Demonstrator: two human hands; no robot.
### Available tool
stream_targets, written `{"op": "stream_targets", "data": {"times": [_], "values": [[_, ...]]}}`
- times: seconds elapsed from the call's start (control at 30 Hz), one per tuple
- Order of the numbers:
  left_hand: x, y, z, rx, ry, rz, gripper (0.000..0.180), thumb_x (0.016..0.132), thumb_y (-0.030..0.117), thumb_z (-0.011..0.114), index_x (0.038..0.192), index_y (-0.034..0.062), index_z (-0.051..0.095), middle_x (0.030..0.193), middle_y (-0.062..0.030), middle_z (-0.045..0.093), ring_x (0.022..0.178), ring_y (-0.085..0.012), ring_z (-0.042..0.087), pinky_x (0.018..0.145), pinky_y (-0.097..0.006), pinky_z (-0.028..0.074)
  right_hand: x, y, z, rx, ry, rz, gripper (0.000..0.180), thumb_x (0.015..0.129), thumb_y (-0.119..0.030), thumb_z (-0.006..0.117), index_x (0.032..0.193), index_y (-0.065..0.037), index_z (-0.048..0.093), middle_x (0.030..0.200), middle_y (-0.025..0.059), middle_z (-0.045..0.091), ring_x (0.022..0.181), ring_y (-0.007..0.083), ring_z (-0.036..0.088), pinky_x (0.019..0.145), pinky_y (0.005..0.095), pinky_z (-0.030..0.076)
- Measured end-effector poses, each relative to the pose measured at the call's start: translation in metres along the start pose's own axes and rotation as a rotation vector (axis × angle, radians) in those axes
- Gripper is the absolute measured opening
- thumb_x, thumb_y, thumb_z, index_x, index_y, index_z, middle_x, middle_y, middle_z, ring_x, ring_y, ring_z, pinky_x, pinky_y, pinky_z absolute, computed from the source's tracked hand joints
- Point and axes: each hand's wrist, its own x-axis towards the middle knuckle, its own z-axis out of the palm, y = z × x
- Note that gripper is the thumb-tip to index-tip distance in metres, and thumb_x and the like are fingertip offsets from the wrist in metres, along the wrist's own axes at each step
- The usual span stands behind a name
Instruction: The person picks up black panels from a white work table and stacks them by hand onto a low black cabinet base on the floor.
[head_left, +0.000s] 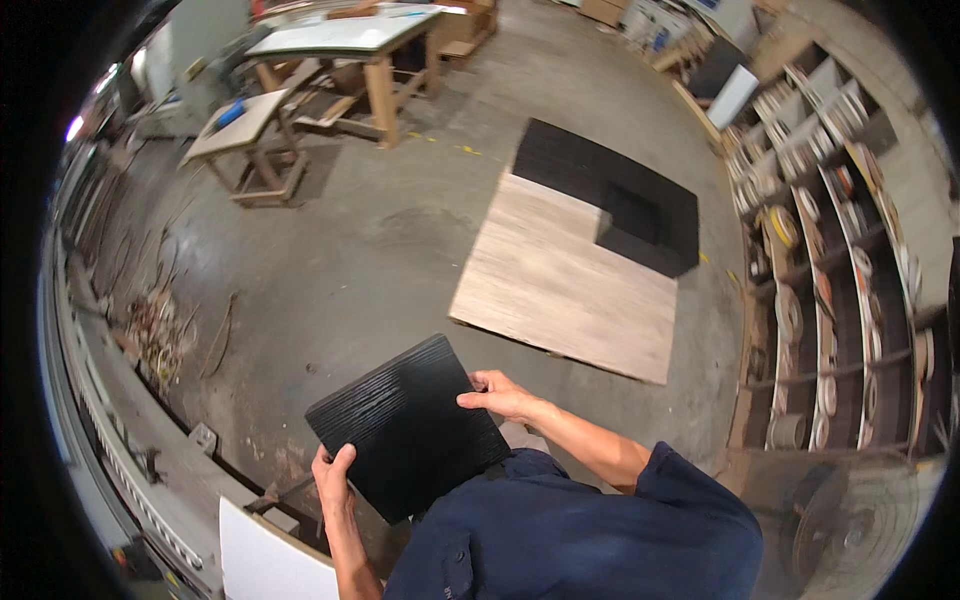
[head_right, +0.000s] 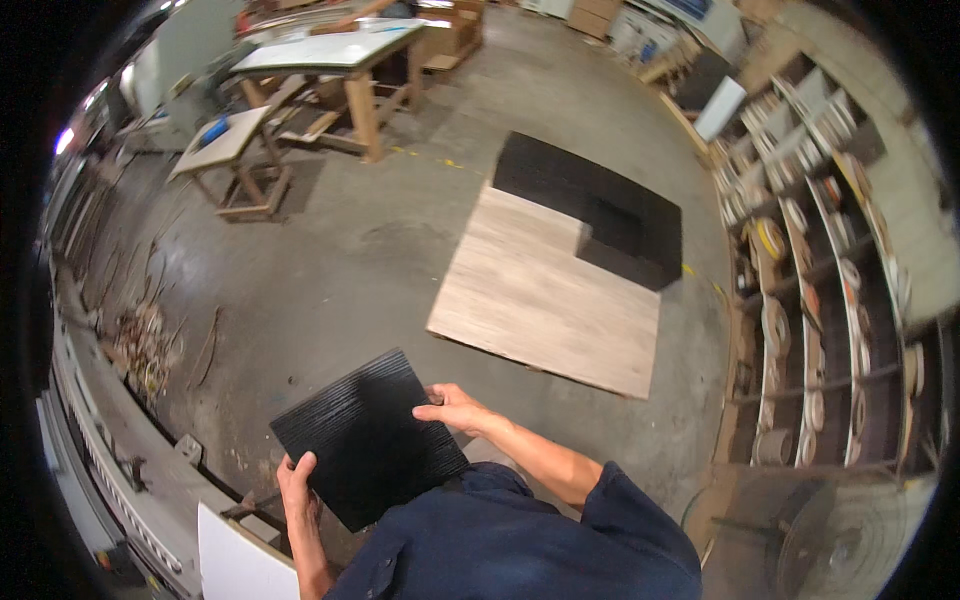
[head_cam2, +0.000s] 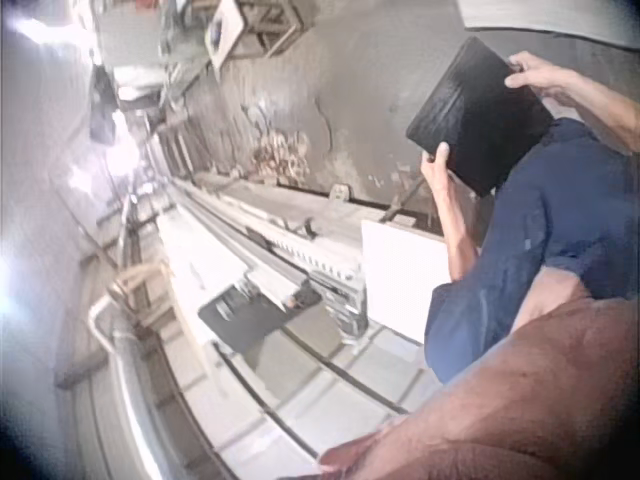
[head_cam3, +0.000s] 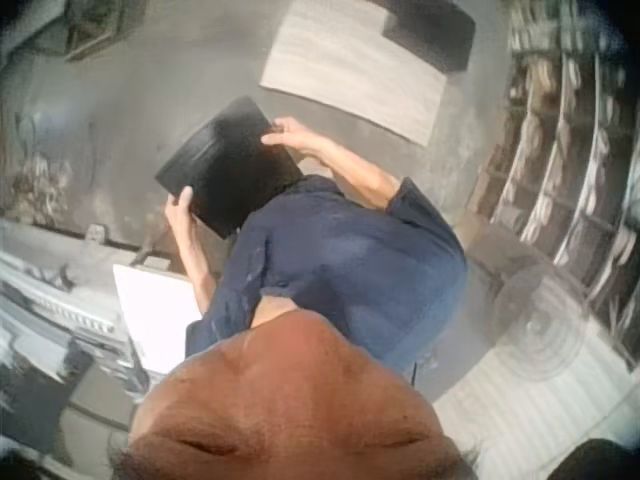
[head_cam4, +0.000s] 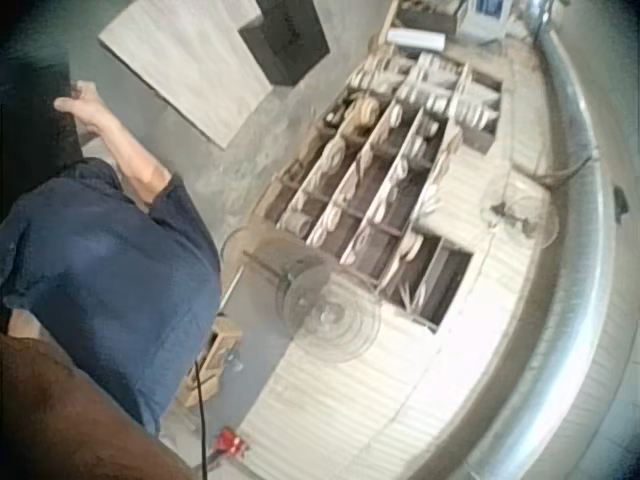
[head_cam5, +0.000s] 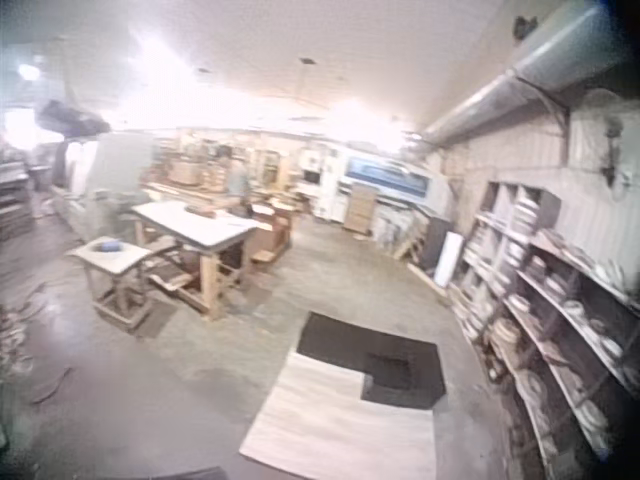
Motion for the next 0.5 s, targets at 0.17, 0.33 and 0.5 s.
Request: {"op": "stream_targets", "data": {"times": [0.17,0.33,0.5], "values": [[0.036,-0.016,0.136,0.171,-0.243,-0.148,0.036,0.075,0.003,0.066,0.108,-0.0078,0.057,0.1,-0.0126,0.064,0.088,-0.0207,0.062,0.082,-0.032,0.049,-0.079,0.003,-0.105,0.167,0.264,0.135,0.05,0.082,-0.012,0.067,0.125,0.006,0.049,0.114,0.0143,0.06,0.104,0.0206,0.057,0.091,0.031,0.044],[0.067,-0.053,0.245,0.318,-0.389,-0.265,0.038,0.075,0.007,0.069,0.108,-0.0077,0.057,0.098,-0.0132,0.064,0.088,-0.0202,0.061,0.082,-0.032,0.048,-0.118,0.04,-0.191,0.425,0.414,-0.03,0.045,0.083,-0.011,0.067,0.12,0.009,0.052,0.116,0.0143,0.059,0.104,0.0197,0.055,0.092,0.0308,0.043],[0.094,-0.075,0.326,0.387,-0.475,-0.32,0.04,0.075,0.009,0.071,0.108,-0.0085,0.057,0.098,-0.0144,0.064,0.088,-0.0204,0.061,0.082,-0.033,0.048,-0.138,0.036,-0.25,0.555,0.512,-0.04,0.048,0.082,-0.009,0.067,0.121,0.011,0.048,0.112,0.0153,0.06,0.099,0.0183,0.057,0.088,0.0294,0.046]]}}
